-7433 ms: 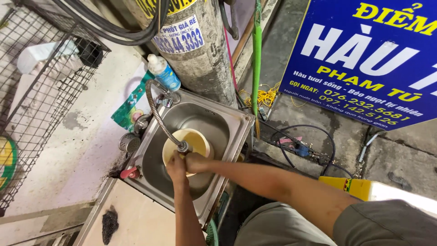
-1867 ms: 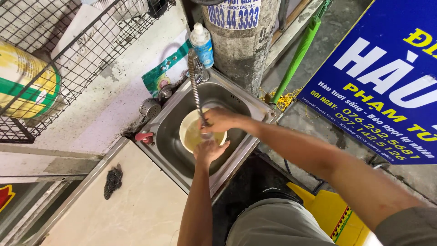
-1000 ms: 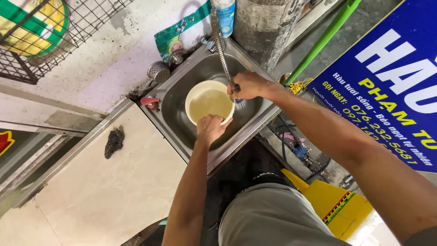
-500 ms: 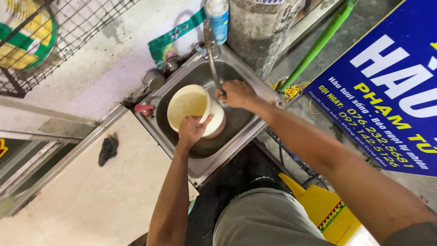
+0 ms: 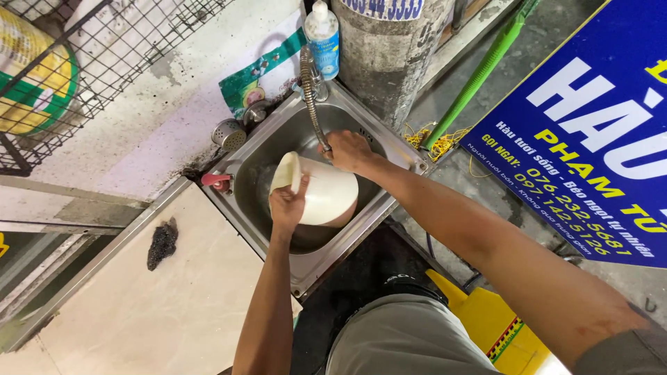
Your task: The recorder washes their hands, slices several pineapples on a cutting board, places the slices into a bucket, and then thoroughly washes out an empty bucket at the sink.
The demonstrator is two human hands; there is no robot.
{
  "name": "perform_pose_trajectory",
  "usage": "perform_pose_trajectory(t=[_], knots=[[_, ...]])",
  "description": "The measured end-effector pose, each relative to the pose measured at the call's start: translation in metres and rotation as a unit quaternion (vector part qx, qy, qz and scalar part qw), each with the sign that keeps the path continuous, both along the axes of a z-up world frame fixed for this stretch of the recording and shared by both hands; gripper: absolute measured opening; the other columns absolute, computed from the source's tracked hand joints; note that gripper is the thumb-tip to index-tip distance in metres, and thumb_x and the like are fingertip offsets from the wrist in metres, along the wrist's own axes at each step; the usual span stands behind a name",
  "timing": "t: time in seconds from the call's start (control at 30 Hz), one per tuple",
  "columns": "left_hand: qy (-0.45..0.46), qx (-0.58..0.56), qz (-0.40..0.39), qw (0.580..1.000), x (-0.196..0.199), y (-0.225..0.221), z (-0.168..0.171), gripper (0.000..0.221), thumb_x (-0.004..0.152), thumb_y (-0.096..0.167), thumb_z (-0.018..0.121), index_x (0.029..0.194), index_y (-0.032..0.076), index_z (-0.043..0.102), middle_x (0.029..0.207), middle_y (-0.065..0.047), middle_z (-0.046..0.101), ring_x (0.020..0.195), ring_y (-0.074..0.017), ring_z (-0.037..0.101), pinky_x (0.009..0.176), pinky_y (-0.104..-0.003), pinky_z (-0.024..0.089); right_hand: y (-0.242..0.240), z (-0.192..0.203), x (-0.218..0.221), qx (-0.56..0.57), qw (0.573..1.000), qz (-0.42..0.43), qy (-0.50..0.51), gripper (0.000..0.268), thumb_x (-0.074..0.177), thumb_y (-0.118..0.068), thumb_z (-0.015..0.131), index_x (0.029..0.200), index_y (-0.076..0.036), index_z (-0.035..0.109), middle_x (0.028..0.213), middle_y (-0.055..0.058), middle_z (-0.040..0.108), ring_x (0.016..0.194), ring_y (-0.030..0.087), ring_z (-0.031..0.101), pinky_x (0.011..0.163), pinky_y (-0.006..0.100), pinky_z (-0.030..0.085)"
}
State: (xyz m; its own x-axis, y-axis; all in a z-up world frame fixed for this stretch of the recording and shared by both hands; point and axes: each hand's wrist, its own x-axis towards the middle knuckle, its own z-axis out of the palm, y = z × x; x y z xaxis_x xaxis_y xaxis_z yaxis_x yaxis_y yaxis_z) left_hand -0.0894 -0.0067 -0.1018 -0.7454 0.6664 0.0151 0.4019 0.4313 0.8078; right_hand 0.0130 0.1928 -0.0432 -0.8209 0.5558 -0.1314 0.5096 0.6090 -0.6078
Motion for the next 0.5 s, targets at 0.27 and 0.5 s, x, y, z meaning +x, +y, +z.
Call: perform_pose_trajectory(t=[0.27,0.5], knots=[[-0.247,0.115,0.161,0.949,0.007,-0.005,-0.046,0.051,0.095,0.044,0.074,0.063,0.005,0.066,0.058,0.008,0.048,0.057,-0.0051,0.038,0.05,-0.027,0.032,0.014,-0.009,0.007,-0.015,0.999,0.039,0.015,0.019,0.085,-0.015,0.068,0.102,-0.017,0.078,0.096,0.011,0.078,0.093,0.032,0.074,0.087,0.046,0.057],[-0.257,0.242,0.216,0.91,0.014,-0.021,-0.06,0.04,0.094,0.041,0.076,0.076,0.005,0.071,0.071,0.01,0.062,0.064,-0.0025,0.05,0.059,-0.023,0.046,0.02,-0.003,0.005,0.014,0.997,0.079,0.001,0.022,0.086,-0.017,0.066,0.103,-0.019,0.08,0.098,0.011,0.077,0.094,0.032,0.074,0.088,0.045,0.056]])
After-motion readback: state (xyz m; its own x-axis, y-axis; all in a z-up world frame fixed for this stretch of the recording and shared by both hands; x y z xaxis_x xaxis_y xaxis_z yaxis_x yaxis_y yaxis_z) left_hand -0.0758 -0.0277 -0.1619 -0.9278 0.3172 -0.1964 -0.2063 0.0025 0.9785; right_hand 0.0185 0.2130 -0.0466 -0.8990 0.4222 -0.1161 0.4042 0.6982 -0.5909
